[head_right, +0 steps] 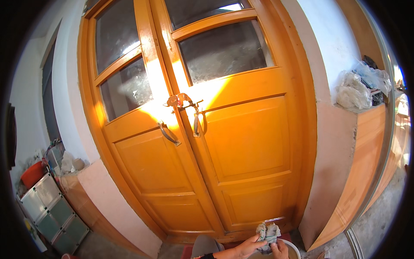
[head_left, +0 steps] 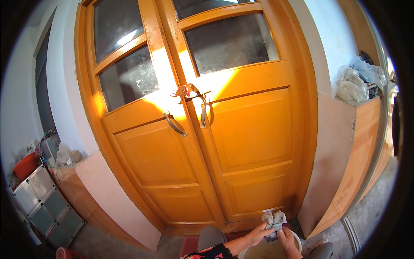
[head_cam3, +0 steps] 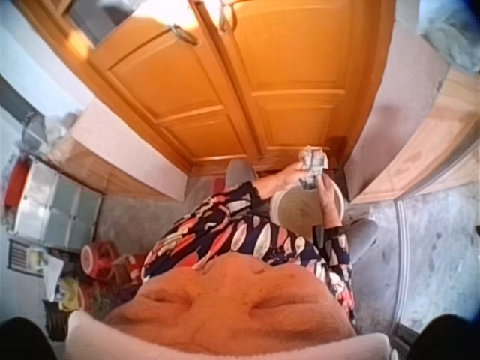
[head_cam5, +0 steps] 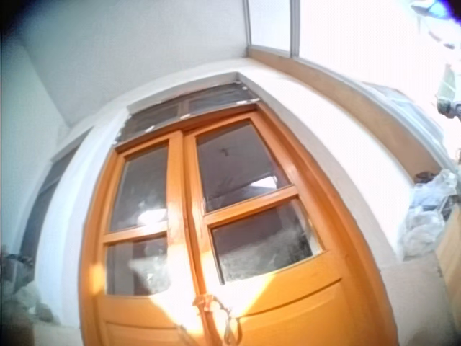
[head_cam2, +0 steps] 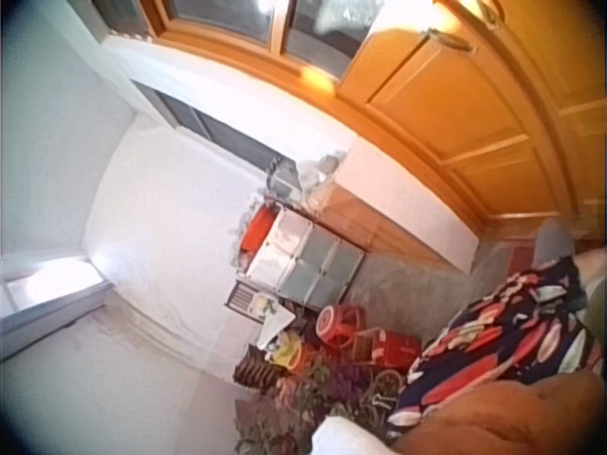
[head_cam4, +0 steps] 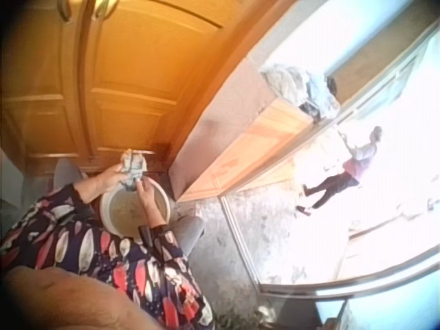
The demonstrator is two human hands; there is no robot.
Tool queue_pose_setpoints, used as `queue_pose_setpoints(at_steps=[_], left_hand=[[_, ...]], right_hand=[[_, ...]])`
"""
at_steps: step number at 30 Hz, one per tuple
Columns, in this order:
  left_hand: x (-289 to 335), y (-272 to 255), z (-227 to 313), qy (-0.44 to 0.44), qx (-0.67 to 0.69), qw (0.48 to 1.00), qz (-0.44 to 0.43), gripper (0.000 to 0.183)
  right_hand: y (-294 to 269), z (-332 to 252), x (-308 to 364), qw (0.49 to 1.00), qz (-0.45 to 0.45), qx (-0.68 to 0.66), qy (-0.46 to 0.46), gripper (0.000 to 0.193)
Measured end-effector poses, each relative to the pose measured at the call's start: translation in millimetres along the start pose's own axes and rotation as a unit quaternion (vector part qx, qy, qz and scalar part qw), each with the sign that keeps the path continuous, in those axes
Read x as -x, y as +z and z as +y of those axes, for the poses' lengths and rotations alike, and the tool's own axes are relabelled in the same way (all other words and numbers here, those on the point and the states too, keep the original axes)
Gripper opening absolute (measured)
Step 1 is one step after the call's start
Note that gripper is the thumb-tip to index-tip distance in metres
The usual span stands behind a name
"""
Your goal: The person wipes a yellow wooden door with a cloth, repeatedly dipping the cloth into a bucket of water to clean the surface. The person also wipes the adjacent wall and door frame.
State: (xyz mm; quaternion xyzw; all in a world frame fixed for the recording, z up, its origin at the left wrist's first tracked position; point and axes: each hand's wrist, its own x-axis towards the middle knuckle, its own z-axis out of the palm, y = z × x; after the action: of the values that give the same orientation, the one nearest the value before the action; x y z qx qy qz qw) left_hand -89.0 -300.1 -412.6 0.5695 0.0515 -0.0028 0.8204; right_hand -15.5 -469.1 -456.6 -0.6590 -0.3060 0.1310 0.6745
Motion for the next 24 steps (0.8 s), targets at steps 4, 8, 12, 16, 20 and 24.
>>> queue_pose_setpoints(at_steps=[4,8,12,16,20,24], left_hand=[[-0.2,-6.3,-13.5,-0.031,0.017,0.999,0.006,0.053],[-1.3,-24.0,-18.3,-0.058,-0.035,0.996,0.051,0.043],[-3.3,-54.0,-36.2,-0.06,-0.071,0.985,0.143,0.034],[-1.8,-92.9,-68.7,-0.057,-0.089,0.976,0.191,0.031],[0.5,-121.6,-101.7,-0.089,-0.118,0.958,0.245,0.029],[3.5,-131.9,-123.7,-0.152,-0.216,0.924,0.276,0.029]], right_hand=[[-1.1,-22.1,4.7,0.994,-0.059,0.066,0.065,0.022],[-0.7,-43.4,3.9,0.926,0.0,-0.346,0.154,0.009],[-12.9,-58.4,-2.8,0.862,0.054,-0.486,0.134,0.014],[-20.7,-68.0,-4.9,0.861,0.092,-0.488,0.11,0.018],[-23.4,-76.4,-6.3,0.854,0.126,-0.495,0.099,0.021],[-17.8,-78.0,-6.6,0.935,0.092,-0.342,0.029,0.028]])
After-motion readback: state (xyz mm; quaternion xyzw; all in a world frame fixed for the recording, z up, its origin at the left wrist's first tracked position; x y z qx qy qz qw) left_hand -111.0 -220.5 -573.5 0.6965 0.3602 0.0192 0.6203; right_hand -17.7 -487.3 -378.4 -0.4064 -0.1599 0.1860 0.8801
